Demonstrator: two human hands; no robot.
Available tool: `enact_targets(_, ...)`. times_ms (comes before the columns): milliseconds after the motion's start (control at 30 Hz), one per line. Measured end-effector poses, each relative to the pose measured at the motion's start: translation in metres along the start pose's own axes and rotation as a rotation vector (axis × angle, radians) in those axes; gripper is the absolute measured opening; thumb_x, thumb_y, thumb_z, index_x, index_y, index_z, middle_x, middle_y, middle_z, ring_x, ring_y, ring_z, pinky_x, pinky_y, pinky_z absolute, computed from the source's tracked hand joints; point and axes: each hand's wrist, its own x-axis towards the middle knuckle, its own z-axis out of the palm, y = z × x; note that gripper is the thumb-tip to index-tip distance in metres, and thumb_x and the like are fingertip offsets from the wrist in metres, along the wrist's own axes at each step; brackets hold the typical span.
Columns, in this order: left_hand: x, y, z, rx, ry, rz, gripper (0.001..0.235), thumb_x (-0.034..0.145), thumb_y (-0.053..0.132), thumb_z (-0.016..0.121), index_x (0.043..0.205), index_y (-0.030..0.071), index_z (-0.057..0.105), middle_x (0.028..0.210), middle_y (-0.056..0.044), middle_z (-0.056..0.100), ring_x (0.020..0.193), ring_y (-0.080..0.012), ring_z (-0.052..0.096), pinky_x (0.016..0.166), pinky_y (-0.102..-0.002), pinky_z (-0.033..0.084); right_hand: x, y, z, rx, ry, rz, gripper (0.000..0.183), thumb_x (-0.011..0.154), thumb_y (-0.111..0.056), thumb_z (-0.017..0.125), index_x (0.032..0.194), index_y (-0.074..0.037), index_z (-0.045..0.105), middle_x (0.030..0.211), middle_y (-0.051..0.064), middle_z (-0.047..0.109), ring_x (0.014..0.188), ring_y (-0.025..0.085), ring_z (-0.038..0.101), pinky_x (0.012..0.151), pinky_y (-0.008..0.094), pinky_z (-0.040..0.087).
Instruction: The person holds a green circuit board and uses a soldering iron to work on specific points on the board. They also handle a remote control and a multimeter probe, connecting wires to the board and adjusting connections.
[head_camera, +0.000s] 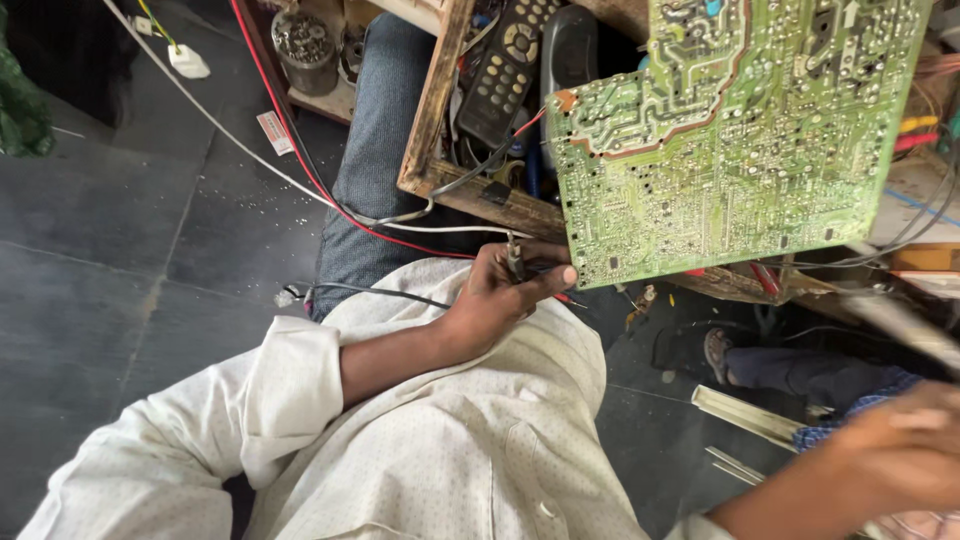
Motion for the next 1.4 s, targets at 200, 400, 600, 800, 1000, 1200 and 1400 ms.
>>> enact_targets(200,0.004,-0.005,-0.003,0.021,-0.036,0.048,0.028,0.097,0.019,0.074,0.116,-0.002,0.073,0.092,0.0,0.071,0.083,-0.0056,0.061,0.075,-0.025,0.05,-0.113,-0.005,0.048,-0.116,-0.206,0.019,0.023,0.115,-0.014,0.07,0.12,-0.001,0.052,0.093,0.013,0.066,0.068,0.02,0.066,0.053,0.029,0.049)
enact_targets(400,0.008,-0.002,0.0,0.05,-0.031,0.066,0.029,0.096,0.02,0.075,0.115,-0.002,0.074,0.093,-0.001,0.075,0.082,-0.0051,0.065,0.074,-0.025,0.054,-0.144,-0.004,0.088,-0.267,-0.364,-0.034,0.03,0.117,-0.021,0.069,0.121,0.004,0.052,0.09,0.018,0.066,0.065,0.017,0.062,0.05,0.023,0.044)
enact_targets(600,0.004,0.002,-0.002,0.084,-0.043,0.053,0.03,0.097,0.021,0.075,0.116,-0.001,0.075,0.086,0.0,0.072,0.075,-0.0051,0.061,0.067,-0.025,0.051,-0.15,-0.007,0.097,-0.328,-0.398,-0.046,0.032,0.118,-0.023,0.067,0.119,0.004,0.051,0.089,0.018,0.065,0.064,0.016,0.062,0.048,0.022,0.044)
enact_targets(800,0.005,0.004,0.0,0.062,-0.053,0.071,0.03,0.097,0.019,0.074,0.118,-0.002,0.074,0.088,0.001,0.072,0.078,-0.0035,0.058,0.068,-0.024,0.049,-0.147,-0.004,0.094,-0.331,-0.413,-0.054,0.032,0.118,-0.024,0.067,0.119,0.004,0.051,0.089,0.018,0.064,0.063,0.017,0.061,0.048,0.024,0.043)
enact_targets(1000,0.005,0.0,-0.001,0.077,-0.057,0.093,0.029,0.098,0.018,0.073,0.119,-0.002,0.074,0.092,-0.001,0.073,0.083,-0.0044,0.061,0.073,-0.025,0.052,-0.148,-0.006,0.095,-0.336,-0.418,-0.042,0.032,0.119,-0.023,0.067,0.12,0.004,0.051,0.089,0.019,0.064,0.062,0.018,0.06,0.048,0.024,0.043)
enact_targets(1200,0.007,-0.008,-0.001,0.006,-0.079,0.139,0.026,0.1,0.015,0.072,0.119,-0.002,0.073,0.103,-0.003,0.076,0.094,-0.0062,0.066,0.084,-0.026,0.056,-0.147,-0.009,0.098,-0.344,-0.421,-0.024,0.031,0.118,-0.022,0.066,0.113,0.005,0.051,0.083,0.017,0.061,0.057,0.017,0.056,0.05,0.027,0.04)
enact_targets(1400,0.009,-0.012,0.0,-0.008,-0.081,0.158,0.025,0.1,0.014,0.072,0.12,-0.002,0.073,0.103,-0.004,0.076,0.094,-0.0069,0.066,0.085,-0.027,0.056,-0.142,-0.008,0.092,-0.376,-0.453,-0.104,0.033,0.117,-0.021,0.065,0.107,0.006,0.049,0.08,0.015,0.053,0.055,0.019,0.056,0.048,0.03,0.042)
